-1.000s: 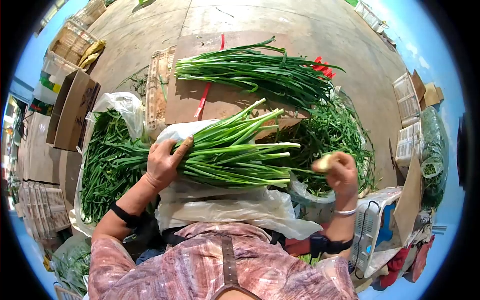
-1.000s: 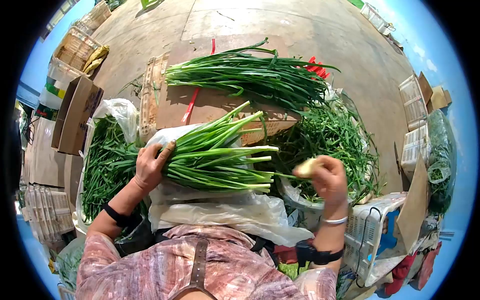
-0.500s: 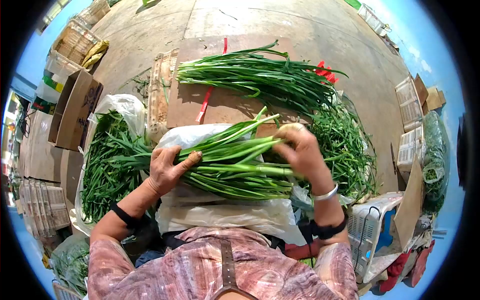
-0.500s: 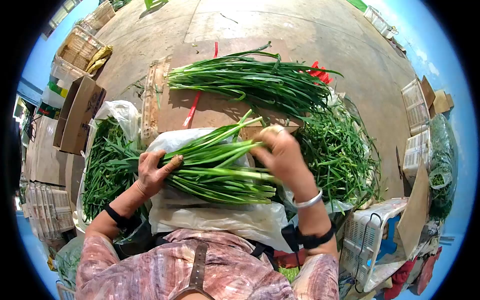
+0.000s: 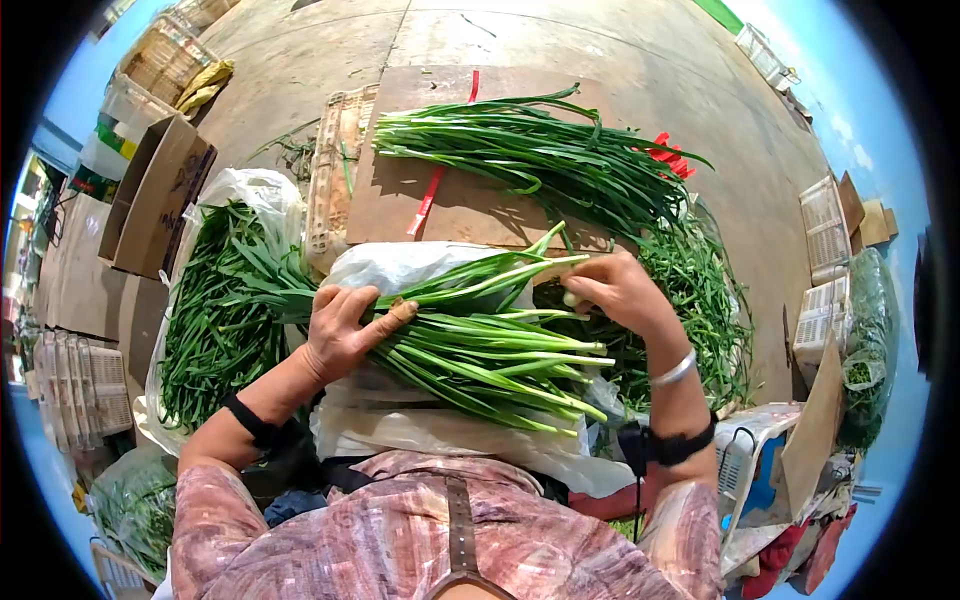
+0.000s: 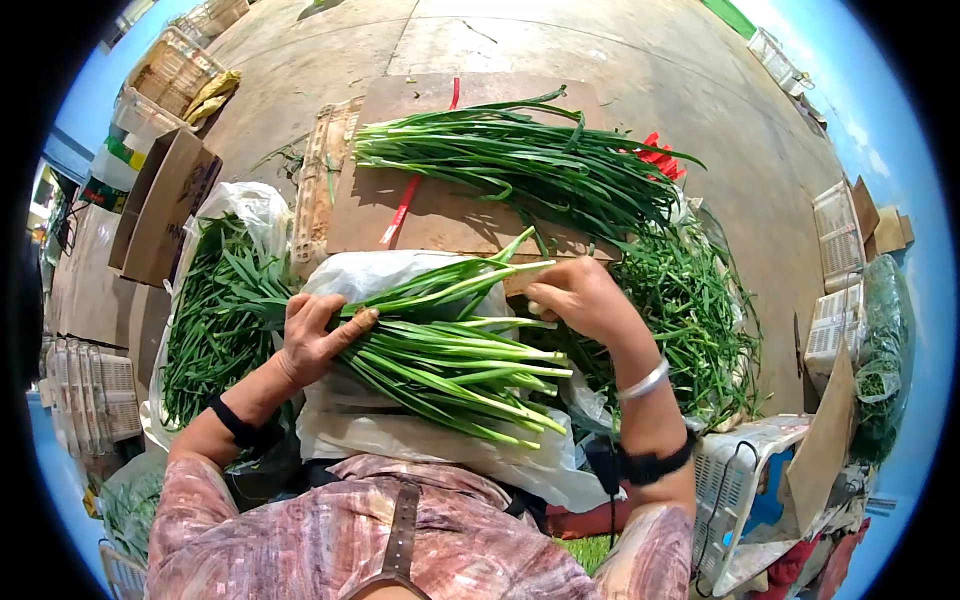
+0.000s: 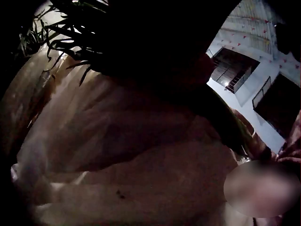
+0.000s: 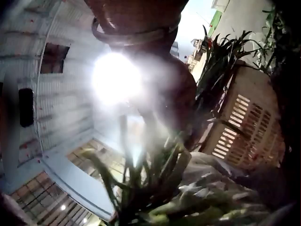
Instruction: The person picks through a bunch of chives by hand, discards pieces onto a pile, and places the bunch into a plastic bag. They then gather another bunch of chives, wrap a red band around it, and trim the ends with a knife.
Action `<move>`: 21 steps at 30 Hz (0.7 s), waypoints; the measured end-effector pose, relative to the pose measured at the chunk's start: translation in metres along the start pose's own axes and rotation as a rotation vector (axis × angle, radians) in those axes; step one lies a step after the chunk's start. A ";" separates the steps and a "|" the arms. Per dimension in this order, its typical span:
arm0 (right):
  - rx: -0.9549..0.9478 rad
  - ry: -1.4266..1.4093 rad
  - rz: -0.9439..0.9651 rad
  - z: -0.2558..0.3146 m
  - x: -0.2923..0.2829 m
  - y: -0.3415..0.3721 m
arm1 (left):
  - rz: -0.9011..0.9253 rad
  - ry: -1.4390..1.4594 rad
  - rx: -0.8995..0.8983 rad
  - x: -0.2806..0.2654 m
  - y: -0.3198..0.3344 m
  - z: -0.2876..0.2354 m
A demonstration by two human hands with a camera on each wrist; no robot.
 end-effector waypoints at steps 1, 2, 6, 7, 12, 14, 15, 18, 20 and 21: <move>0.016 0.050 0.079 -0.008 0.006 -0.014 | 0.003 -0.002 0.000 0.000 0.001 -0.002; 0.029 0.102 0.157 -0.014 0.014 -0.025 | -0.018 -0.009 -0.005 -0.001 0.002 -0.003; 0.196 -0.622 -0.087 -0.034 0.031 -0.040 | -0.050 0.003 -0.016 -0.004 0.001 -0.004; 0.210 -0.770 -0.131 -0.033 0.033 -0.041 | -0.049 0.002 -0.009 -0.005 0.001 -0.004; 0.260 -1.077 -0.007 -0.039 0.038 -0.038 | -0.055 0.017 0.008 -0.005 0.003 -0.002; 0.239 -0.955 -0.021 -0.033 0.032 -0.039 | -0.062 0.016 0.008 -0.005 0.002 -0.003; 0.220 -0.924 -0.009 -0.033 0.029 -0.040 | -0.060 0.020 0.014 -0.005 0.002 -0.003; 0.175 -0.971 -0.024 -0.035 0.032 -0.043 | -0.065 0.022 0.030 -0.005 0.001 -0.004; 0.214 -0.903 -0.117 -0.030 0.035 -0.039 | -0.071 0.021 0.037 -0.006 0.000 -0.006; 0.213 -0.909 -0.157 -0.029 0.035 -0.038 | -0.074 0.023 0.036 -0.007 -0.001 -0.006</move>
Point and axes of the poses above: each hand's wrist, its own y-axis away from the middle knuckle, its own x-axis out of the palm, z = x × y, the point moved 2 cm from there along -y, towards the middle knuckle
